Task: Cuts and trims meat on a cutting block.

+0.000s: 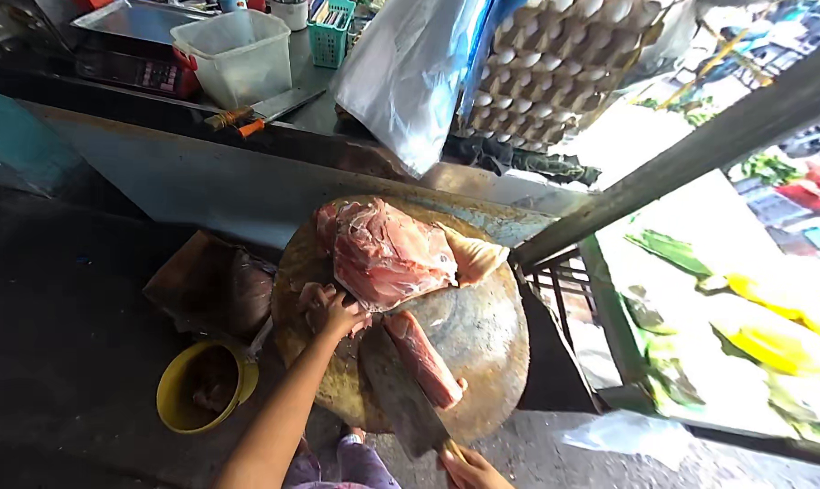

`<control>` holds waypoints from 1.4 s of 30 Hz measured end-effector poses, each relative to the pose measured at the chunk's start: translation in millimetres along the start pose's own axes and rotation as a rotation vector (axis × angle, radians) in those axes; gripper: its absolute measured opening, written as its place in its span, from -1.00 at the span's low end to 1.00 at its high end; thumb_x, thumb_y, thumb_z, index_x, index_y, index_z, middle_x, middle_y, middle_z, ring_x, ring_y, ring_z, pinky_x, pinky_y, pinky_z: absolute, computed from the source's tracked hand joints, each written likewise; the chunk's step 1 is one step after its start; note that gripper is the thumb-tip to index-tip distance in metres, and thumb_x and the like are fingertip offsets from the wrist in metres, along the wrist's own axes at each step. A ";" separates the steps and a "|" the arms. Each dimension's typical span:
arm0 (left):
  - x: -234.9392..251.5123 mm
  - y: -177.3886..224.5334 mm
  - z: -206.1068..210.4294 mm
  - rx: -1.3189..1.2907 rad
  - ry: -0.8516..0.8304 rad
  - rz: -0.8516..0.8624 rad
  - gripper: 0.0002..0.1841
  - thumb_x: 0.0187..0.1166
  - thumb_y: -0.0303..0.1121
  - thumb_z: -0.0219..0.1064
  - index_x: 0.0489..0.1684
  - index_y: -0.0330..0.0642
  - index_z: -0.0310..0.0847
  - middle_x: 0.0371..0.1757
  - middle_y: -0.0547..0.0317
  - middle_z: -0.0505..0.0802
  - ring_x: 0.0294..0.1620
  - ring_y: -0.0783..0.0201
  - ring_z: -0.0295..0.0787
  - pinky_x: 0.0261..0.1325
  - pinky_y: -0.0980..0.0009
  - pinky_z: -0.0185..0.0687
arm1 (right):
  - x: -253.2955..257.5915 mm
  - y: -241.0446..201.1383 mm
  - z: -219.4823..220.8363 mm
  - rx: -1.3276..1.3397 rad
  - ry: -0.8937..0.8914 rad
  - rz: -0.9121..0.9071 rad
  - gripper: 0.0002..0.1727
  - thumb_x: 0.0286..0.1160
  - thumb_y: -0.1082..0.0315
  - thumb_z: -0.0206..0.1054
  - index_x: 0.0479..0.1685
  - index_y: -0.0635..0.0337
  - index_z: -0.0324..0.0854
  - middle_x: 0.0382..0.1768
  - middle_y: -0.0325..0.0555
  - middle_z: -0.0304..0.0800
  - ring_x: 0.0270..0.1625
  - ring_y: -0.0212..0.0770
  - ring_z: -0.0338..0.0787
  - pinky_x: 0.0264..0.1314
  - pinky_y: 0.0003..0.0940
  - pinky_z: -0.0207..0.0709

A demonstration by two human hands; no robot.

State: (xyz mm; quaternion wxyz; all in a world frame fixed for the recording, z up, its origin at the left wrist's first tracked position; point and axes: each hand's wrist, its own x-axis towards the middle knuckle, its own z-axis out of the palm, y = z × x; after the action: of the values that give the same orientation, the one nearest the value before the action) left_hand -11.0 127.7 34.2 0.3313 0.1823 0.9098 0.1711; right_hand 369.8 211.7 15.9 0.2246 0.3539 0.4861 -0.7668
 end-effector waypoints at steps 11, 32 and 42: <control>-37.7 -55.1 8.5 -0.283 0.207 0.041 -0.32 0.45 0.02 0.55 0.57 -0.04 0.58 0.82 -0.45 0.14 0.81 -0.38 0.05 0.77 -0.14 0.05 | 67.1 -66.5 69.6 -0.102 -0.008 -0.079 -0.82 0.70 0.26 0.13 0.03 0.17 0.42 -0.72 -0.28 0.54 -0.76 -0.33 0.59 -0.66 -0.42 0.60; -124.8 -425.0 -127.2 -0.925 0.459 -0.574 -0.36 0.84 -0.30 0.14 0.86 -0.26 0.00 0.79 -0.38 0.24 0.75 -0.36 0.18 0.53 -0.38 0.24 | 91.9 -94.2 228.9 -0.821 0.271 -0.205 -0.51 0.58 0.12 0.42 0.33 0.28 0.58 -0.33 0.05 0.77 -0.44 -0.09 0.78 -0.25 -0.04 0.73; -45.2 -173.8 -78.6 -0.090 0.048 0.488 -0.59 0.74 -0.41 0.19 0.49 -0.40 0.53 0.49 -0.34 0.65 0.53 -0.18 0.59 0.63 -0.04 0.43 | -81.2 -11.2 155.1 -0.080 0.940 -0.610 -0.63 0.36 0.20 0.36 0.07 0.21 0.55 -0.61 -0.45 0.64 -0.71 -0.47 0.65 -0.65 -0.49 0.67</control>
State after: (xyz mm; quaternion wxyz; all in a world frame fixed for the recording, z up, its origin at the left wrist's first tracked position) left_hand -68.9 -59.5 40.3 0.2664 0.3778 0.8378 0.2906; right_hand 364.4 76.3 127.2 -0.2348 0.4923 0.6428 -0.5380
